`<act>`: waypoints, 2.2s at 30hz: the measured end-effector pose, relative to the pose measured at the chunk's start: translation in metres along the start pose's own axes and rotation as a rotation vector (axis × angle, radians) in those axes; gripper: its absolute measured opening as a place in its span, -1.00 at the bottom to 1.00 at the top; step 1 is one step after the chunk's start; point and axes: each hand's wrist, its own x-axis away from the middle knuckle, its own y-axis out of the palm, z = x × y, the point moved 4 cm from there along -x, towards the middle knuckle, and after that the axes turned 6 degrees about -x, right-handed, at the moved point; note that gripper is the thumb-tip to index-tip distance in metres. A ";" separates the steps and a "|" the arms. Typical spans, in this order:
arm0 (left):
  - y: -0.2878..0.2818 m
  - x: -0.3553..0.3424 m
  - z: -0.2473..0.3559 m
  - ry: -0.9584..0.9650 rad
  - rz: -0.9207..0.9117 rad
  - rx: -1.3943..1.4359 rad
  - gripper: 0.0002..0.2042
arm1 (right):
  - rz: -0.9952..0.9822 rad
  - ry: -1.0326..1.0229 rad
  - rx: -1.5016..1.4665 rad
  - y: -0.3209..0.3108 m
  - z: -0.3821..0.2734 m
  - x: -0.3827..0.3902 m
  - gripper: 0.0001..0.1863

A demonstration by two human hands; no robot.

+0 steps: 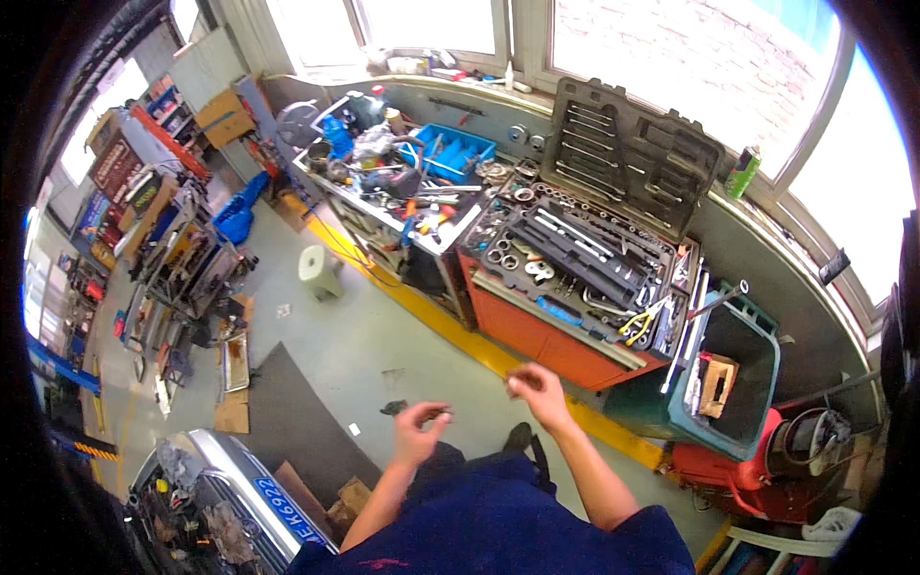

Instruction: The person works on a car engine with the hood open, using a wrench to tighten bolts and handling various engine components. They move around the garage to retrieve tools and parts from a workbench and tool chest before returning to the engine bay to continue the repair.

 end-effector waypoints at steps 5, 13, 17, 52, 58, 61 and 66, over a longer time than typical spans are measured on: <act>0.007 -0.089 -0.019 -0.116 0.028 0.092 -0.80 | 0.287 -0.437 0.661 -0.073 -0.094 -0.140 -0.49; 0.027 -0.288 -0.011 -0.037 -0.232 0.056 -0.80 | 0.336 -0.234 1.357 -0.116 -0.121 -0.247 -0.26; 0.038 -0.371 -0.002 0.032 -0.369 0.072 -0.81 | 0.374 -0.183 1.434 -0.102 -0.122 -0.256 -0.25; 0.124 -0.447 0.032 0.090 -0.477 -0.073 -0.81 | 0.623 -0.023 1.515 -0.217 -0.218 -0.227 -0.05; 0.183 -0.437 0.056 0.401 -0.687 -0.339 -0.81 | 0.590 -0.075 1.561 -0.223 -0.193 -0.248 -0.14; 0.206 -0.429 0.066 0.657 -0.697 -0.436 -0.82 | 0.531 -0.068 1.601 -0.220 -0.171 -0.258 -0.17; 0.216 -0.424 0.049 0.650 -0.734 -0.506 -0.81 | 0.466 -0.085 1.488 -0.214 -0.152 -0.255 -0.15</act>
